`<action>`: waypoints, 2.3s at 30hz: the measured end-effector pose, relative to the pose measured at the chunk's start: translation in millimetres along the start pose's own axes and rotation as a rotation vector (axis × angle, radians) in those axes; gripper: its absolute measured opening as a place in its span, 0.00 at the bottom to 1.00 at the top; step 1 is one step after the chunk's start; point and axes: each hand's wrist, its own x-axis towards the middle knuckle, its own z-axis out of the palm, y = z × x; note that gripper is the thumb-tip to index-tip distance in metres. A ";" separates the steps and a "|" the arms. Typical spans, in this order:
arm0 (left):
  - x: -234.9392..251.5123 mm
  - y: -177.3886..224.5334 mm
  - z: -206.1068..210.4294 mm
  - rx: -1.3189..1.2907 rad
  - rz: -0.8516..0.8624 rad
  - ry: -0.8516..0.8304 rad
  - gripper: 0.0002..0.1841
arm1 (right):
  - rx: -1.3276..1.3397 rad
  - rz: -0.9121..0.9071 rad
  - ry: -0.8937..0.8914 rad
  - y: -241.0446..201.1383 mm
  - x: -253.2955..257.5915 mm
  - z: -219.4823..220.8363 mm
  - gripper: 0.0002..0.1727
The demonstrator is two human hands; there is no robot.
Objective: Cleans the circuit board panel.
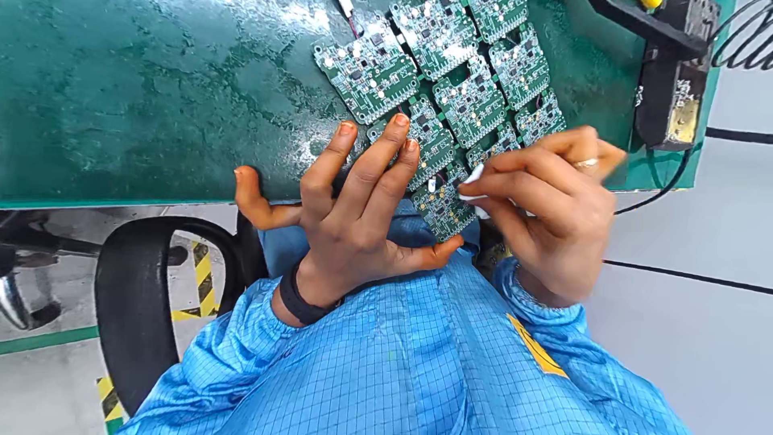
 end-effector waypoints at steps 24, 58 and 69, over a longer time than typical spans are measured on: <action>1.5 3.5 -0.4 0.021 -0.026 0.003 0.45 | -0.105 0.003 0.058 8.4 35.9 6.3 0.06; 1.0 1.9 0.2 0.072 -0.027 0.008 0.47 | -0.062 -0.013 0.116 26.4 29.1 12.6 0.07; 1.3 1.5 2.0 0.059 -0.006 0.017 0.47 | -0.031 0.029 0.130 -1.1 23.2 25.0 0.06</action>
